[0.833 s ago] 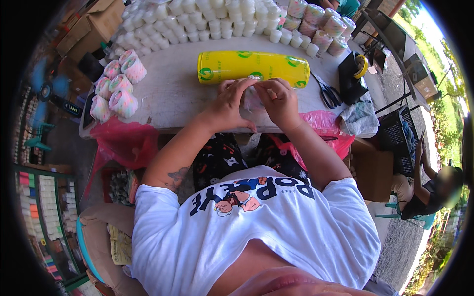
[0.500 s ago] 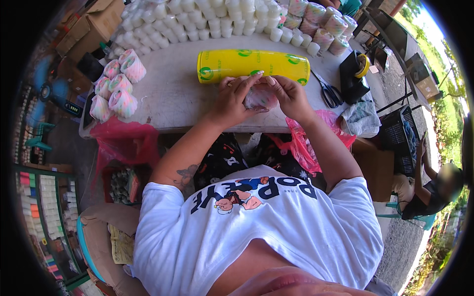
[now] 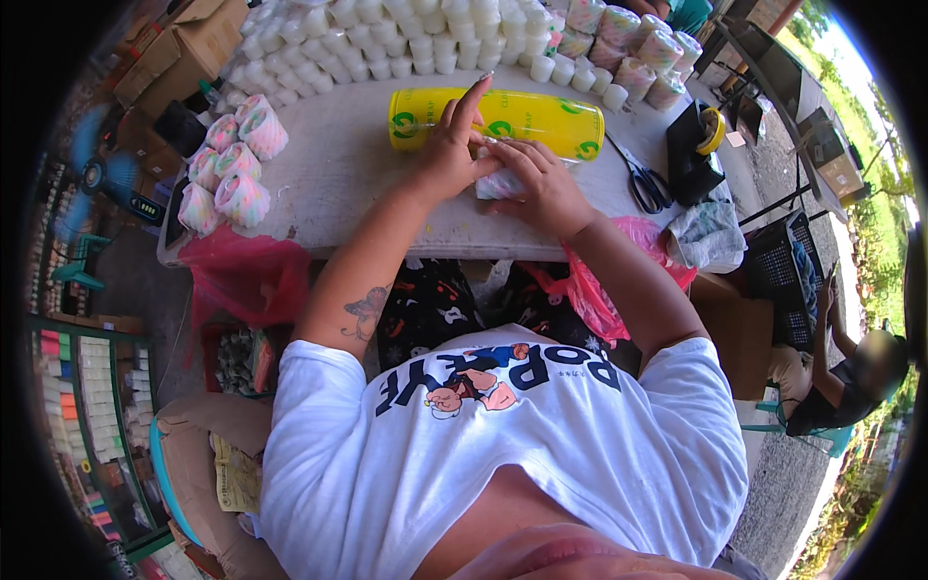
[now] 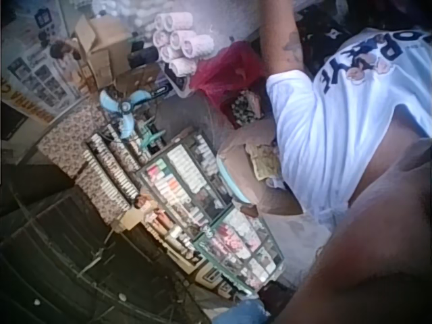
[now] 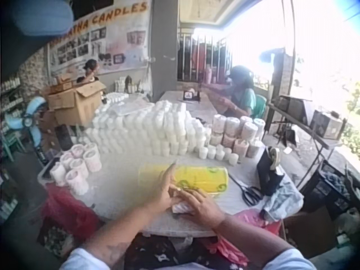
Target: The person wraps individual cylindrical candles in clear plastic film, trims the film with scissors, and ties the film with a small rubber band. The wrapped candles are placed on the table in a growing stack.
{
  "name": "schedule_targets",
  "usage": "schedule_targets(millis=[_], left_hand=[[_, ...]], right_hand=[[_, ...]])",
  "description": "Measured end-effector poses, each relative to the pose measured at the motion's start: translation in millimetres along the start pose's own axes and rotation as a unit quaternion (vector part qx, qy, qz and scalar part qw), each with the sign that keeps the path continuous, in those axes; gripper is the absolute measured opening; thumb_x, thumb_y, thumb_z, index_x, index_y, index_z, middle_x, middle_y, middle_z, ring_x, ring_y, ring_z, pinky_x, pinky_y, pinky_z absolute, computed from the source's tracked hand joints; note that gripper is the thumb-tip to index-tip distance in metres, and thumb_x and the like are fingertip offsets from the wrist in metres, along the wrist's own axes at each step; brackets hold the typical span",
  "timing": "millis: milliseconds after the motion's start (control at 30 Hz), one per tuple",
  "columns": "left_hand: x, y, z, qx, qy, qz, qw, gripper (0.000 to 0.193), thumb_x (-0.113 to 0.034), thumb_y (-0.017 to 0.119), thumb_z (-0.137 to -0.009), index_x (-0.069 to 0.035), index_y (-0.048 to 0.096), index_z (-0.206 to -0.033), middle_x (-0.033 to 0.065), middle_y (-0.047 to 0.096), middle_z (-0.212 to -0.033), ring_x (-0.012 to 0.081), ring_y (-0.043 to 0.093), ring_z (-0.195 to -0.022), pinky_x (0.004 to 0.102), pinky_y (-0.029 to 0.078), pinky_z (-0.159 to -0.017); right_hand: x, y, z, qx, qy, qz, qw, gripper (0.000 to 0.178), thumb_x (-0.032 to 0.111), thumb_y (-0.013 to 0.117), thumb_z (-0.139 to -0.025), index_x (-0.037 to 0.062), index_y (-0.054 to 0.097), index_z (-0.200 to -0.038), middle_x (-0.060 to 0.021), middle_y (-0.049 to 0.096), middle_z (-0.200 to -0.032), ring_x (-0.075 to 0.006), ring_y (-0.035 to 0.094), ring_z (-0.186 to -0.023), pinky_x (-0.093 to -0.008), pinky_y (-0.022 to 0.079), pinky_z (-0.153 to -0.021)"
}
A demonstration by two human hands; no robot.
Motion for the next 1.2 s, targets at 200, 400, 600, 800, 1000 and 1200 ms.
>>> schedule_targets(millis=[200,400,600,800,1000,1200], left_hand=[[1.0,-12.1,-5.6,0.114,0.004,0.097,0.989,0.106,-0.024,0.081,-0.071,-0.015,0.007,-0.146,0.0173,0.034,-0.131,0.0275,0.054,-0.111,0.0384,0.048,-0.091],[-22.7,-1.9,33.0,0.018,0.198,-0.217,0.956,0.096,-0.048,0.081,-0.059,-0.014,0.033,-0.135,0.0124,0.039,-0.131,0.0308,0.039,-0.124,0.0445,0.031,-0.104],[-7.2,7.3,30.0,0.027,0.195,-0.223,0.955,0.081,-0.042,0.082,-0.057,-0.014,0.047,-0.125,0.0066,0.049,-0.121,0.0276,0.045,-0.117,0.0430,0.033,-0.099],[-1.9,7.0,20.4,0.042,0.156,-0.186,0.969,0.073,-0.036,0.083,-0.058,-0.012,0.053,-0.119,0.0081,0.053,-0.119,0.0276,0.048,-0.113,0.0440,0.033,-0.098],[-4.8,4.6,17.2,0.065,0.098,-0.151,0.981,0.069,-0.034,0.084,-0.057,-0.012,0.056,-0.116,0.0091,0.056,-0.115,0.0295,0.051,-0.110,0.0427,0.034,-0.098],[26.9,2.6,4.2,0.182,-0.139,-0.028,0.973,0.063,-0.032,0.082,-0.062,-0.006,0.061,-0.114,0.0104,0.065,-0.105,0.0224,0.061,-0.098,0.0325,0.045,-0.088]], right_hand=[[-14.4,0.0,-17.5,0.045,0.057,-0.044,0.996,0.072,0.019,0.082,-0.061,0.0033,0.051,-0.124,-0.0147,0.060,-0.112,-0.0319,0.056,-0.106,-0.0396,0.044,-0.093],[-36.0,0.0,-30.7,0.142,0.212,-0.193,0.947,0.072,0.020,0.085,-0.063,-0.0019,0.049,-0.121,-0.0141,0.060,-0.113,-0.0215,0.059,-0.105,-0.0332,0.046,-0.091],[-37.6,2.0,-38.7,0.186,0.264,-0.229,0.918,0.075,0.026,0.087,-0.061,-0.0032,0.050,-0.121,-0.0175,0.061,-0.115,-0.0241,0.059,-0.107,-0.0332,0.046,-0.090],[-42.6,-4.9,-31.6,0.088,0.216,-0.229,0.945,0.071,0.042,0.074,-0.076,0.0005,0.048,-0.127,-0.0201,0.059,-0.118,-0.0283,0.058,-0.109,-0.0354,0.046,-0.090],[-51.7,-18.7,-61.2,0.088,0.143,-0.015,0.986,0.040,0.038,0.052,-0.093,0.0106,0.059,-0.120,-0.0112,0.056,-0.126,-0.0237,0.054,-0.116,-0.0443,0.040,-0.094],[-52.7,-30.8,-77.2,-0.015,0.056,0.279,0.959,0.035,0.029,0.063,-0.085,0.0115,0.062,-0.115,-0.0078,0.051,-0.131,-0.0253,0.045,-0.124,-0.0476,0.032,-0.099]])
Point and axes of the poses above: each hand's wrist, its own z-axis away from the middle knuckle, its own y-axis out of the palm, x = y × z, the point moved 5 cm from there along -z, towards the middle knuckle
